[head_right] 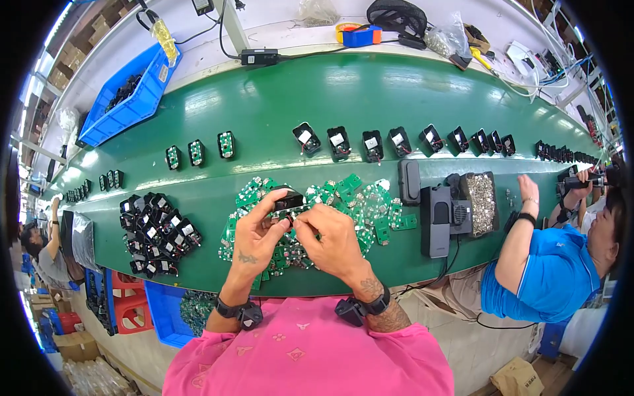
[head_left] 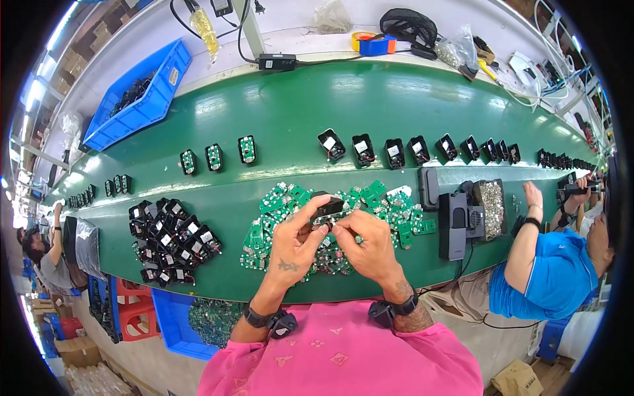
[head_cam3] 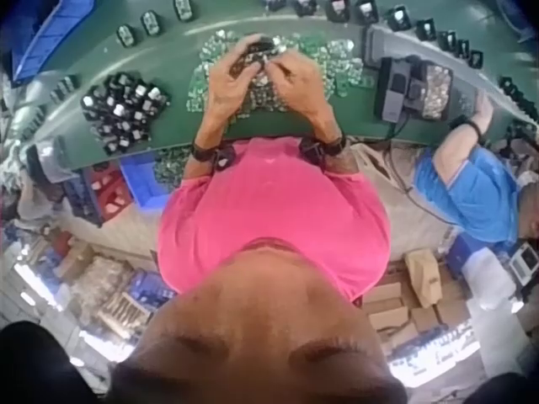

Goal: The person picks up a black plastic housing and a green circuit board, fits the board into the housing, and presses them together. After assembling the components, the person places the unit onto the green conveyor belt.

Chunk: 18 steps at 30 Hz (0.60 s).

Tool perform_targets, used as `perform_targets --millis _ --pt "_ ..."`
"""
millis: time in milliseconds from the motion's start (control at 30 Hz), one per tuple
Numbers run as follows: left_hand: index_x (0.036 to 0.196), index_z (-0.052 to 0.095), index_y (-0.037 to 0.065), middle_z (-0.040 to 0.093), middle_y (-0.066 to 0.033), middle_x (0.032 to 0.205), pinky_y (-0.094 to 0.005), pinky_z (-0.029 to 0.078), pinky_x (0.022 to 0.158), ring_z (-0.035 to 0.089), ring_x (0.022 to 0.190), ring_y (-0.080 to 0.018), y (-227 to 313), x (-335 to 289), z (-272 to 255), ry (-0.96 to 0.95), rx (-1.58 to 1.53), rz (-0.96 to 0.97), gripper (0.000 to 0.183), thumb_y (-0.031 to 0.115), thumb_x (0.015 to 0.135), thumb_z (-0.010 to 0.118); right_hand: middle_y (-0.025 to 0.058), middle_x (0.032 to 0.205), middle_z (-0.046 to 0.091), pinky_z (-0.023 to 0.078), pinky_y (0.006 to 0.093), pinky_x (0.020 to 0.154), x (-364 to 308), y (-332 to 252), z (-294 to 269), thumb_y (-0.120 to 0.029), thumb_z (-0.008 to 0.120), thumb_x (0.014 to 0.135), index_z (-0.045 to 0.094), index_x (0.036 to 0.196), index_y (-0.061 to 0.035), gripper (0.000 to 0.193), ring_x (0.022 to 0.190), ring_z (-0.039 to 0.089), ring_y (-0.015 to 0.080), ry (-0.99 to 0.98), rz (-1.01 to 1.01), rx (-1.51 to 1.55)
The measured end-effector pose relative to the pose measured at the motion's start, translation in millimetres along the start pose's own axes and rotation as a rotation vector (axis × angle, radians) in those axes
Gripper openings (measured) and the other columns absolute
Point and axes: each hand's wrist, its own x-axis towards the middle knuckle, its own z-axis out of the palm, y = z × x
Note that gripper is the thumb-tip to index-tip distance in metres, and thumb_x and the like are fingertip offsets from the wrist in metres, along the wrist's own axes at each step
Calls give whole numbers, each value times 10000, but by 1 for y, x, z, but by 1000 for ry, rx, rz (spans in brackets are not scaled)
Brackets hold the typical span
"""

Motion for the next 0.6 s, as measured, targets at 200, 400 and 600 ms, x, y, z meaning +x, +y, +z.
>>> perform_targets --millis 200,400,600 --pt "1335 587 70 682 -117 1170 -244 501 681 640 837 -117 3 0 -9 -72 228 81 484 -44 864 599 86 664 593 447 321 507 -1 0 -4 -25 660 825 639 780 10 61 551 589 195 -86 33 34" --pt "1334 588 88 683 -118 1162 -260 467 590 590 708 -116 13 -2 -12 -113 319 99 496 -45 856 595 88 657 591 452 313 504 -1 -3 -5 -28 657 823 633 764 14 76 553 596 190 -127 91 44" --pt "1313 591 108 675 -149 1081 -301 509 650 661 775 -205 14 -6 -3 -37 526 255 493 -69 854 591 95 678 587 434 330 493 -1 -3 1 -28 643 842 626 804 19 62 543 578 201 -122 40 -20"
